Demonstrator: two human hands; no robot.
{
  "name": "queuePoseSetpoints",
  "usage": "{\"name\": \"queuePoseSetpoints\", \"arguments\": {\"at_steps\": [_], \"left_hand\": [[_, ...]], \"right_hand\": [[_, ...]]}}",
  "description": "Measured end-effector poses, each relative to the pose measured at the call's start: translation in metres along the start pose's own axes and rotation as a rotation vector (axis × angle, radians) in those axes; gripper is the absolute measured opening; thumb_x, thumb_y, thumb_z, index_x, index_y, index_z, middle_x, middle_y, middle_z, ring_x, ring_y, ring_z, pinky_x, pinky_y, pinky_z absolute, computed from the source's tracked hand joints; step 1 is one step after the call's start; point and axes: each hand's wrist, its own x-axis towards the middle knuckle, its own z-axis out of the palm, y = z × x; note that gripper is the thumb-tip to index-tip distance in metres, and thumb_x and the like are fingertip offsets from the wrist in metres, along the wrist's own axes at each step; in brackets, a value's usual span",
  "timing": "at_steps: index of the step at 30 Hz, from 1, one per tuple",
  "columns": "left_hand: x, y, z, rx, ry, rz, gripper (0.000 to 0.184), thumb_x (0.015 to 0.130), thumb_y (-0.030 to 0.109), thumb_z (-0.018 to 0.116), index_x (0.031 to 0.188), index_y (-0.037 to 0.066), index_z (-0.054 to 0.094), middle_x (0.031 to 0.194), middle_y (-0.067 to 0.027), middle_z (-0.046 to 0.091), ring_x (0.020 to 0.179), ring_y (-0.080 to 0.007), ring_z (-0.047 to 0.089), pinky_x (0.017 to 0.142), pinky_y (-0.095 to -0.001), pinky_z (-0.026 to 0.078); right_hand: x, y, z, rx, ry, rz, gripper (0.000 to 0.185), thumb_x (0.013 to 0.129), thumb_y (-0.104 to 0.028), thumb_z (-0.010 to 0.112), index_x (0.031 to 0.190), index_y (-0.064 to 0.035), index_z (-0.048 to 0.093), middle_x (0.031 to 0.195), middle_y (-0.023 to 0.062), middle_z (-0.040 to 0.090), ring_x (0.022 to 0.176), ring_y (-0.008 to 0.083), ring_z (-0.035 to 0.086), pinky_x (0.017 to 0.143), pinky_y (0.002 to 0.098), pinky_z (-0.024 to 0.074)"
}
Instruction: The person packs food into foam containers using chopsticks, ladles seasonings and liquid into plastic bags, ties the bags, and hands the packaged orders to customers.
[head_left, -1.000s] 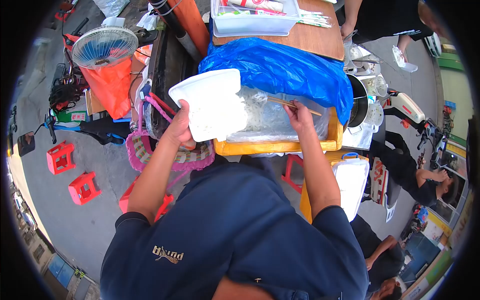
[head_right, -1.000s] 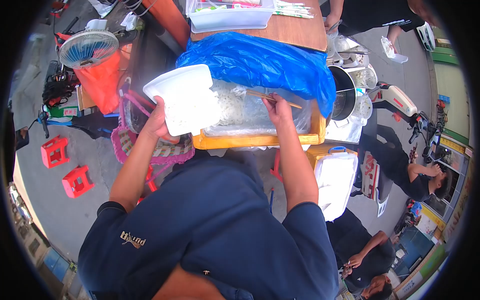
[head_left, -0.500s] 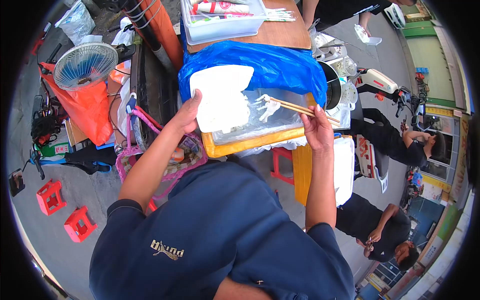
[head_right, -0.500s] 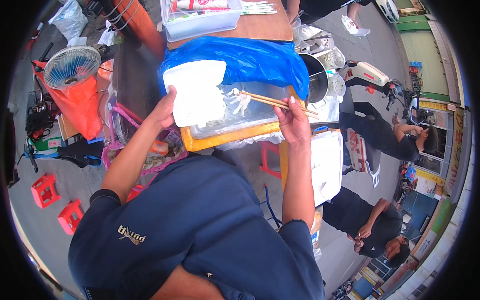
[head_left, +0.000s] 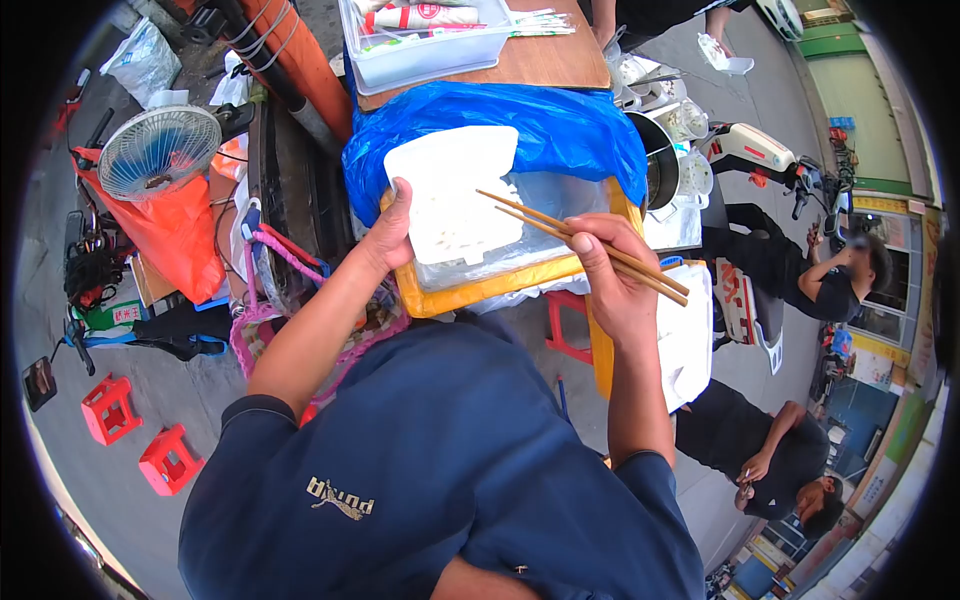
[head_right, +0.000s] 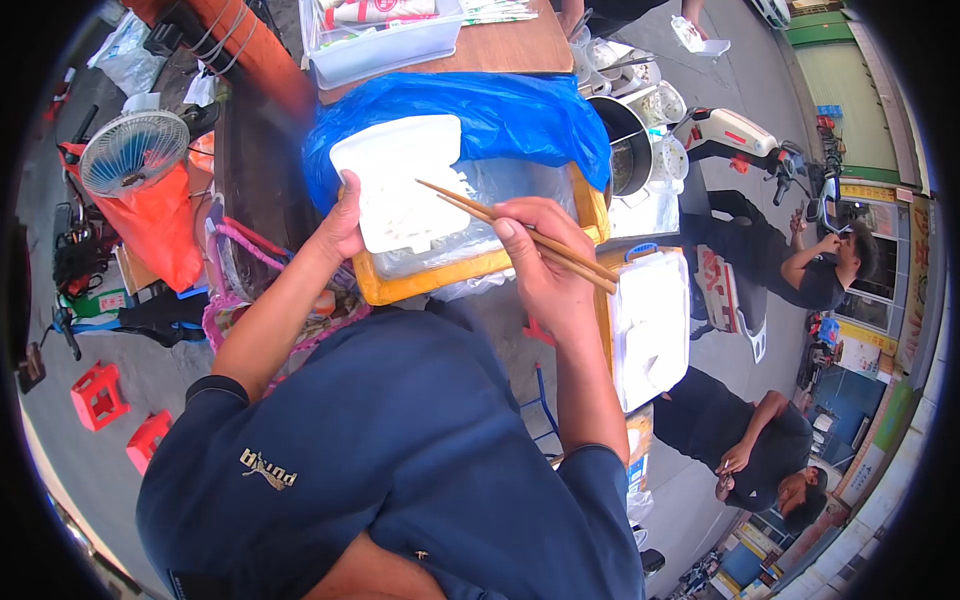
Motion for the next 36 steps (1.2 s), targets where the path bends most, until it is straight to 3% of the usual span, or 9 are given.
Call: {"name": "queuePoseSetpoints", "arguments": {"at_steps": [3,7,11,13,15,20,23,26,36], "left_hand": [[-0.004,0.004,-0.001,-0.007,0.038,0.037,0.117,0.071,0.081,0.062,0.153,0.003,0.031,0.150,-0.0157,0.046,0.138,-0.0304,0.047,0.114,-0.0458,0.040],[-0.005,0.002,-0.006,-0.005,0.033,0.015,0.119,0.069,0.081,0.062,0.153,0.003,0.031,0.150,-0.0158,0.046,0.137,-0.0300,0.047,0.113,-0.0459,0.040],[-0.014,0.001,0.002,0.049,0.035,0.049,0.121,0.068,0.083,0.061,0.153,0.003,0.029,0.152,-0.0161,0.044,0.138,-0.0306,0.046,0.113,-0.0466,0.040],[-0.019,0.006,0.002,0.005,0.046,0.061,0.124,0.067,0.087,0.056,0.154,0.002,0.028,0.154,-0.0170,0.041,0.139,-0.0318,0.045,0.114,-0.0476,0.039],[-0.021,0.007,-0.008,-0.011,0.016,0.069,0.126,0.066,0.089,0.054,0.155,0.003,0.026,0.154,-0.0169,0.040,0.140,-0.0324,0.044,0.114,-0.0482,0.039],[-0.031,0.009,-0.021,-0.257,0.014,0.125,0.121,0.068,0.091,0.047,0.152,0.005,0.035,0.153,-0.0167,0.043,0.139,-0.0328,0.045,0.112,-0.0492,0.040],[-0.036,0.006,-0.046,-0.322,0.032,0.115,0.087,0.086,0.074,0.055,0.142,0.007,0.051,0.146,-0.0157,0.052,0.134,-0.0323,0.051,0.110,-0.0491,0.043],[-0.046,0.006,-0.059,-0.209,0.211,0.166,0.040,0.092,0.015,0.062,0.132,0.007,0.060,0.132,-0.0130,0.063,0.123,-0.0311,0.060,0.107,-0.0480,0.046],[-0.098,-0.002,-0.042,-0.195,0.311,0.209,0.047,0.091,0.013,0.061,0.137,0.006,0.054,0.135,-0.0160,0.059,0.126,-0.0347,0.058,0.107,-0.0511,0.047]], "right_hand": [[-0.013,0.017,-0.009,0.145,0.293,0.119,0.019,0.102,-0.015,0.060,0.100,0.0031,0.065,0.099,0.0114,0.067,0.088,0.0161,0.069,0.081,0.0279,0.0567],[-0.019,0.094,0.019,0.317,0.184,0.525,0.028,0.103,-0.024,0.060,0.106,0.0035,0.065,0.099,0.0104,0.069,0.093,0.0166,0.066,0.086,0.0291,0.0541],[-0.023,0.073,0.051,-0.027,0.244,-0.011,0.016,0.100,-0.014,0.062,0.103,0.0006,0.068,0.106,0.0146,0.067,0.100,0.0220,0.066,0.086,0.0327,0.0531],[-0.025,0.059,0.052,-0.023,0.184,-0.065,0.010,0.096,-0.008,0.065,0.103,-0.0006,0.069,0.107,0.0158,0.067,0.107,0.0263,0.065,0.088,0.0359,0.0532],[-0.028,0.060,0.053,-0.142,-0.055,-0.310,0.012,0.093,-0.005,0.067,0.104,-0.0001,0.069,0.108,0.0155,0.067,0.106,0.0277,0.066,0.089,0.0363,0.0529],[-0.019,0.061,0.027,0.109,-0.041,-0.135,0.012,0.095,-0.008,0.065,0.103,0.0009,0.067,0.108,0.0165,0.067,0.103,0.0270,0.066,0.090,0.0362,0.0531],[-0.003,0.082,0.011,0.433,0.235,0.246,0.021,0.103,-0.018,0.058,0.105,0.0016,0.064,0.102,0.0119,0.067,0.096,0.0197,0.067,0.088,0.0319,0.0552],[0.025,0.165,0.006,0.368,0.156,0.567,0.025,0.102,-0.024,0.061,0.107,0.0007,0.062,0.100,0.0111,0.066,0.094,0.0183,0.066,0.084,0.0307,0.0567],[0.075,0.392,0.117,0.076,0.108,0.870,0.023,0.095,-0.016,0.067,0.104,0.0032,0.060,0.098,0.0094,0.064,0.078,0.0201,0.066,0.068,0.0301,0.0599]]}}
